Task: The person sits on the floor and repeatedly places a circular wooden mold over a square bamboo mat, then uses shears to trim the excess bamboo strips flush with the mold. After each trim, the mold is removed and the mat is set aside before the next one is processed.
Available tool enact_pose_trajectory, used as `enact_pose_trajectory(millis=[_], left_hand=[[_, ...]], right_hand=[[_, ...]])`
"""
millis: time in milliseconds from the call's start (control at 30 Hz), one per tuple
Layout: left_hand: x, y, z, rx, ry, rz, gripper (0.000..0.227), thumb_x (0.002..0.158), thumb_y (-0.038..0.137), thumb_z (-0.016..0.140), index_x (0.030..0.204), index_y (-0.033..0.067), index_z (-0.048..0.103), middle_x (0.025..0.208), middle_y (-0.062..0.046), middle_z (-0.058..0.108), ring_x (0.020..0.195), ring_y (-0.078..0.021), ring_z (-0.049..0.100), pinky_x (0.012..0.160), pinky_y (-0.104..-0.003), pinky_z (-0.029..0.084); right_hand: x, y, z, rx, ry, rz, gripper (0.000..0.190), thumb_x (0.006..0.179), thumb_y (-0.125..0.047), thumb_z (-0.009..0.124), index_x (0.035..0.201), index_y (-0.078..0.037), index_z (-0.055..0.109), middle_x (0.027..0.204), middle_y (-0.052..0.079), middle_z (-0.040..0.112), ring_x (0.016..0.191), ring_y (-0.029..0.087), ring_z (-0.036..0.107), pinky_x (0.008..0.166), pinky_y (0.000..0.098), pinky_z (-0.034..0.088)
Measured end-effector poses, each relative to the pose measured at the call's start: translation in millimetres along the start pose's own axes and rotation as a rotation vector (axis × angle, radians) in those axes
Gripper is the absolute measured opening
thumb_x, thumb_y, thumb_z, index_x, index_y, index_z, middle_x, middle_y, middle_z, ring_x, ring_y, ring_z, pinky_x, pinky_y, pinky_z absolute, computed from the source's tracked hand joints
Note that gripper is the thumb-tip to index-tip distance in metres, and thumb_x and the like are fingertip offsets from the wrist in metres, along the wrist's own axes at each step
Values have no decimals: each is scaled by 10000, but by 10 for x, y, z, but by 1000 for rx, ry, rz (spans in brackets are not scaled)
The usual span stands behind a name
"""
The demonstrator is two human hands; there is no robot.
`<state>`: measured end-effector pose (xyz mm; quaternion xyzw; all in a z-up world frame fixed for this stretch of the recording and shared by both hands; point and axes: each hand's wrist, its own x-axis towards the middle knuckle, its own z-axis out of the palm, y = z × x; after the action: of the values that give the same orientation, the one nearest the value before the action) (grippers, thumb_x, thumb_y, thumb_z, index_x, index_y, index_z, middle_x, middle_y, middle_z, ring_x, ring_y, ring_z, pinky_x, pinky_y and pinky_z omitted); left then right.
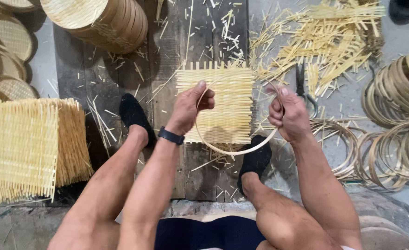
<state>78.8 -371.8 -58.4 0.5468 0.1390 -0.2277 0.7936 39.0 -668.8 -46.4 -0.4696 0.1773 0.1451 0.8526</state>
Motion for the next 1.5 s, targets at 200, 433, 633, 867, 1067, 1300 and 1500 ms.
enact_pose_trajectory(millis=[200,433,633,867,1067,1300,1500], left_hand=[[30,-321,-54,-435,65,39,387,1028,386,640,772,101,582,673,-60,584,664,-208,610,700,-371,544],[-18,-523,-85,-503,111,159,404,1035,392,637,757,116,541,667,-32,519,675,-199,560,745,-393,522],[-164,-488,-183,-324,34,139,395,1039,399,611,750,135,555,671,-19,543,668,-181,576,741,-385,535],[-363,-441,82,84,-109,95,430,1047,399,552,774,79,641,687,-25,619,666,-142,574,682,-307,500],[-460,-613,298,14,-14,169,430,1077,376,564,785,67,626,688,-11,575,674,-117,526,676,-285,457],[-477,-634,269,57,7,153,445,1070,381,575,755,69,609,675,-10,565,669,-118,520,684,-281,458],[-478,-724,361,-6,106,283,431,1089,354,569,767,69,590,694,-7,539,678,-115,502,679,-284,437]], right_hand=[[-30,76,33,-13,-31,-158,348,1083,-139,527,1424,-78,562,835,35,607,584,82,461,506,241,425],[-107,179,23,-216,-125,-216,308,1086,-45,547,1377,-63,647,693,-28,451,522,39,371,419,204,342],[-171,-61,189,-720,-14,-269,370,1039,-122,600,1408,-98,615,808,12,661,634,81,575,551,236,484],[-17,2,607,-1489,-24,-1062,478,954,-494,730,1120,-47,683,899,136,662,764,293,682,629,363,542],[-3,266,521,-1466,16,-750,482,971,-510,700,829,-52,645,711,121,616,644,319,644,559,430,486],[26,304,371,-1371,28,-679,495,1045,-491,594,807,-60,645,705,123,625,593,303,636,513,425,487],[76,456,265,-1291,173,-557,572,1074,-542,557,821,-40,664,626,142,590,582,307,635,542,438,478]])
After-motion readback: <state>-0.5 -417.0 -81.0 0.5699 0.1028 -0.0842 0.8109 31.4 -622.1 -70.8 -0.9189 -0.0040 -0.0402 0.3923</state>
